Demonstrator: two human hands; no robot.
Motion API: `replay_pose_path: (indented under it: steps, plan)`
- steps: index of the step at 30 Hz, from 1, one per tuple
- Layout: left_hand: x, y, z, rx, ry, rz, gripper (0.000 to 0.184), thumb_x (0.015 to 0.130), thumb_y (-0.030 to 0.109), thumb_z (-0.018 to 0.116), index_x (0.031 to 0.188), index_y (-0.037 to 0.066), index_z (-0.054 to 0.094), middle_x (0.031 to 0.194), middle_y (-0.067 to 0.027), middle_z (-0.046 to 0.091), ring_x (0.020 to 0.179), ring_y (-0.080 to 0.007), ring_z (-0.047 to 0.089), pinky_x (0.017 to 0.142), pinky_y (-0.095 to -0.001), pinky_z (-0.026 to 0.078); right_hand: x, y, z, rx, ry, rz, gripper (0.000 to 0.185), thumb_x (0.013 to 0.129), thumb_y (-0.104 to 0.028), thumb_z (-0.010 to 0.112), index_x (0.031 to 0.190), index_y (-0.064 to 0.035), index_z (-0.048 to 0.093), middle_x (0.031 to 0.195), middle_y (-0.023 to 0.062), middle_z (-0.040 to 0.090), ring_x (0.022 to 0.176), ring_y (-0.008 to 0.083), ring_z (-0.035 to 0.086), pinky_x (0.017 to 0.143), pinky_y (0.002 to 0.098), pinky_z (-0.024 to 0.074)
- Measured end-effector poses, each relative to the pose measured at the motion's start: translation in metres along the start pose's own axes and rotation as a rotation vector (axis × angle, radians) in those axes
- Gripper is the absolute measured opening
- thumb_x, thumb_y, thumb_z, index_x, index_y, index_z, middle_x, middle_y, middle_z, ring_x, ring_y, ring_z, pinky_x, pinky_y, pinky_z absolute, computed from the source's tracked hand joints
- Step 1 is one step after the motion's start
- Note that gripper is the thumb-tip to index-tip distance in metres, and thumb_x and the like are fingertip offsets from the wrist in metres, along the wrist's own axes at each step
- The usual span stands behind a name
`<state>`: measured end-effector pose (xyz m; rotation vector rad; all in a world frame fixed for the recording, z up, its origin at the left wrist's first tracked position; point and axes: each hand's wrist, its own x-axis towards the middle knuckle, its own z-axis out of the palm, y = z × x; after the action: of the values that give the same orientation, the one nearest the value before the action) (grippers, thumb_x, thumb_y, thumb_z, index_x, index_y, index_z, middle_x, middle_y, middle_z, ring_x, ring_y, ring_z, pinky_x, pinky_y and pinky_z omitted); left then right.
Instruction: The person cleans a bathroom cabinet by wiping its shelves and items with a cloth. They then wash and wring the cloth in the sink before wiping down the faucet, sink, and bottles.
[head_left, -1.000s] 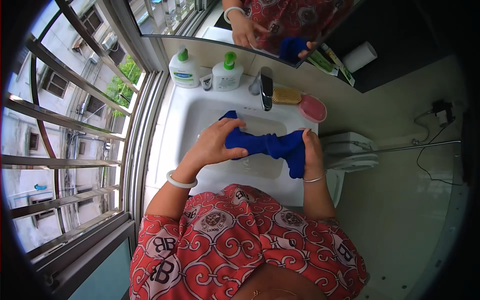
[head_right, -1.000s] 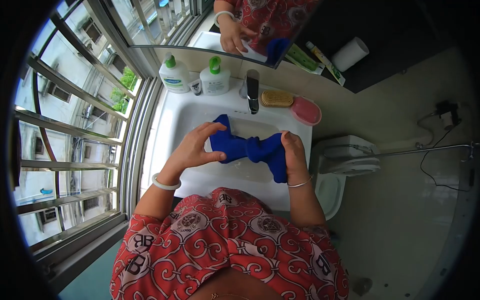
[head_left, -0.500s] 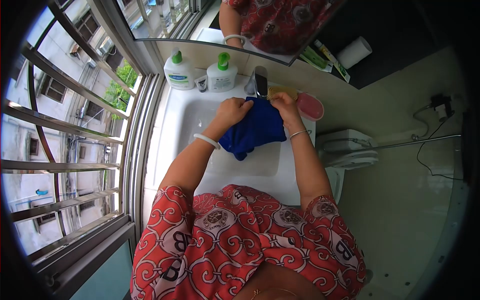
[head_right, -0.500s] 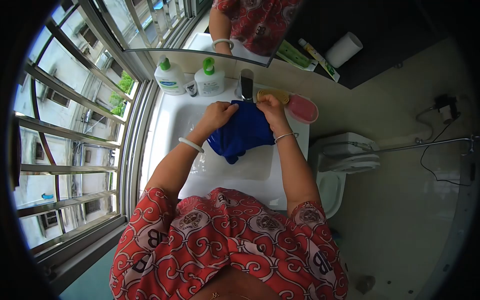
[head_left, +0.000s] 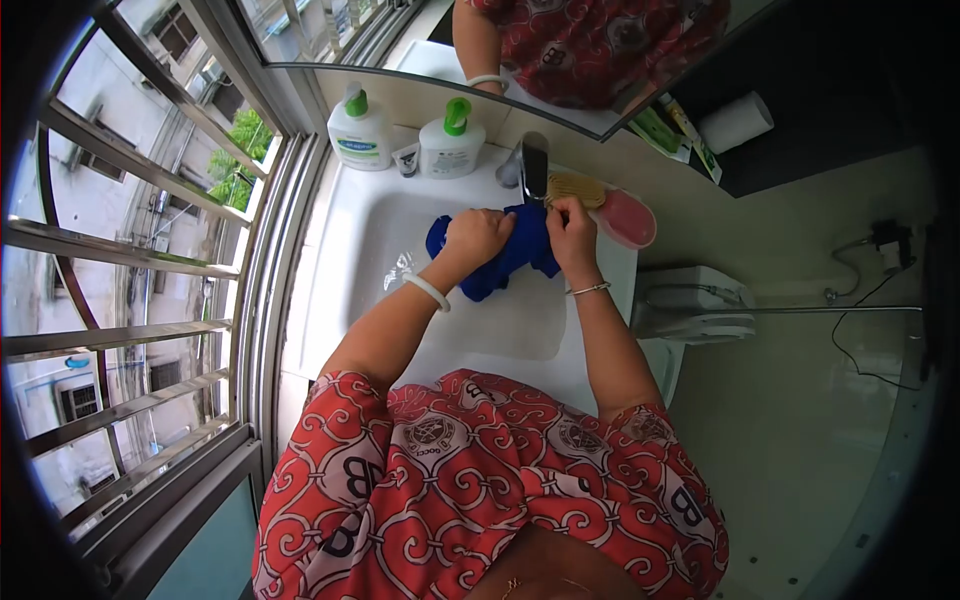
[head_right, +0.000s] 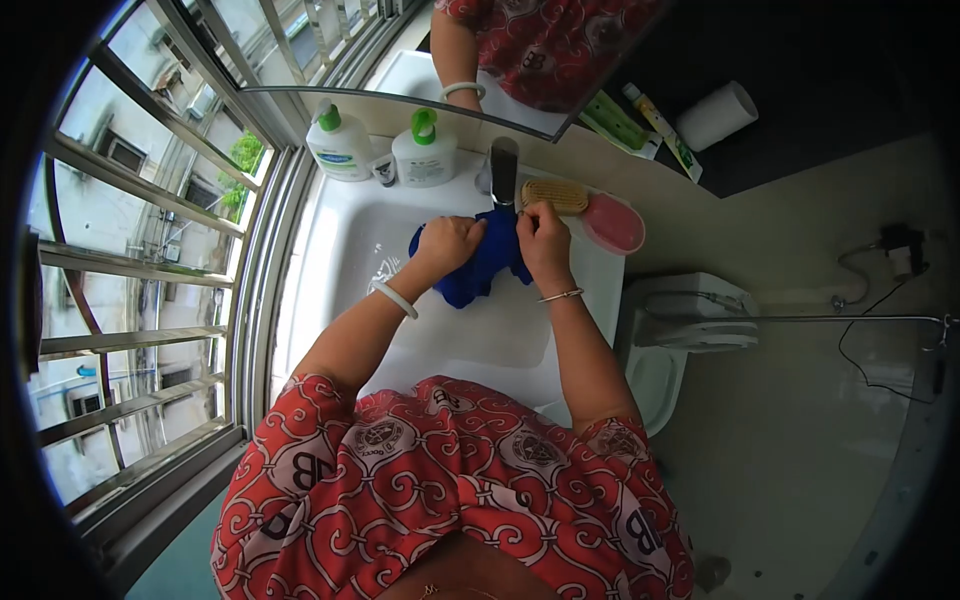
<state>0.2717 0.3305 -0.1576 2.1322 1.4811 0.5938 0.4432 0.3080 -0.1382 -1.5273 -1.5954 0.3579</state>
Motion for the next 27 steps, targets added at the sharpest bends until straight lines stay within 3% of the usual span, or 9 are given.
replay_pose_path:
  steps: [6, 12, 15, 18, 19, 22, 25, 27]
  plan:
    - [0.015, 0.001, -0.004, -0.035, 0.051, 0.065, 0.040, 0.089, 0.035, 0.046, 0.068, 0.006, 0.063, 0.069, -0.0180, 0.063, 0.067, -0.0370, 0.061, 0.062, -0.0452, 0.050, 0.038, 0.002, 0.009, -0.114, -0.002, -0.148, 0.011, 0.079, -0.008, 0.061, 0.085, -0.0028, 0.054, 0.074, 0.0153, 0.062, 0.067, 0.0326, 0.062, 0.062, 0.0366, 0.0495]
    - [-0.021, -0.013, 0.008, -0.113, 0.037, -0.092, 0.040, 0.089, 0.036, 0.047, 0.072, 0.005, 0.064, 0.069, -0.0206, 0.061, 0.068, -0.0389, 0.060, 0.063, -0.0469, 0.048, -0.026, 0.025, 0.013, 0.164, 0.051, 0.105, 0.016, 0.079, -0.008, 0.063, 0.094, -0.0035, 0.058, 0.071, 0.0071, 0.061, 0.064, 0.0190, 0.060, 0.062, 0.0313, 0.0480]
    - [-0.022, -0.040, 0.011, -0.259, 0.148, -0.242, 0.043, 0.090, 0.038, 0.046, 0.072, 0.002, 0.062, 0.067, -0.0223, 0.059, 0.066, -0.0387, 0.059, 0.064, -0.0451, 0.045, -0.058, 0.037, 0.018, 0.249, -0.259, 0.281, 0.019, 0.081, -0.007, 0.062, 0.099, -0.0031, 0.058, 0.069, 0.0042, 0.060, 0.065, 0.0119, 0.056, 0.062, 0.0277, 0.0465]
    - [-0.005, -0.034, 0.015, -0.549, 0.331, -0.337, 0.040, 0.090, 0.035, 0.046, 0.072, 0.002, 0.060, 0.071, -0.0209, 0.060, 0.072, -0.0399, 0.058, 0.067, -0.0447, 0.046, -0.071, 0.029, 0.024, 0.180, -0.409, 0.344, 0.016, 0.082, -0.005, 0.060, 0.098, -0.0016, 0.058, 0.067, 0.0028, 0.058, 0.060, 0.0110, 0.054, 0.058, 0.0256, 0.0451]
    - [0.000, -0.021, 0.004, -0.652, 0.351, -0.362, 0.036, 0.090, 0.032, 0.048, 0.080, 0.000, 0.061, 0.070, -0.0212, 0.059, 0.072, -0.0399, 0.057, 0.068, -0.0428, 0.045, -0.070, 0.034, 0.027, 0.159, -0.424, 0.288, 0.013, 0.084, -0.004, 0.057, 0.096, -0.0005, 0.058, 0.066, 0.0020, 0.057, 0.056, 0.0109, 0.052, 0.053, 0.0249, 0.0430]
    - [0.033, -0.017, 0.027, -0.776, 0.547, -0.079, 0.025, 0.086, 0.021, 0.055, 0.096, -0.002, 0.061, 0.078, -0.0190, 0.061, 0.070, -0.0339, 0.055, 0.069, -0.0373, 0.045, -0.060, 0.041, 0.029, 0.460, -0.489, 0.618, 0.010, 0.084, -0.002, 0.056, 0.094, -0.0004, 0.058, 0.065, 0.0018, 0.056, 0.053, 0.0102, 0.050, 0.048, 0.0240, 0.0411]
    - [0.053, -0.020, 0.044, -0.486, 0.713, 0.203, 0.034, 0.080, 0.014, 0.062, 0.110, 0.000, 0.058, 0.097, -0.0181, 0.061, 0.086, -0.0350, 0.056, 0.077, -0.0386, 0.045, -0.057, 0.031, 0.024, 0.522, -0.488, 0.663, 0.009, 0.085, -0.004, 0.054, 0.092, -0.0005, 0.058, 0.065, 0.0029, 0.055, 0.054, 0.0098, 0.051, 0.047, 0.0231, 0.0409]
    - [0.054, -0.026, 0.050, -0.376, 0.637, 0.164, 0.036, 0.077, 0.013, 0.063, 0.111, 0.001, 0.058, 0.102, -0.0182, 0.058, 0.091, -0.0359, 0.055, 0.081, -0.0404, 0.045, -0.060, 0.031, 0.021, 0.515, -0.514, 0.706, 0.009, 0.086, -0.005, 0.054, 0.092, -0.0010, 0.058, 0.066, 0.0025, 0.055, 0.054, 0.0097, 0.051, 0.048, 0.0229, 0.0417]
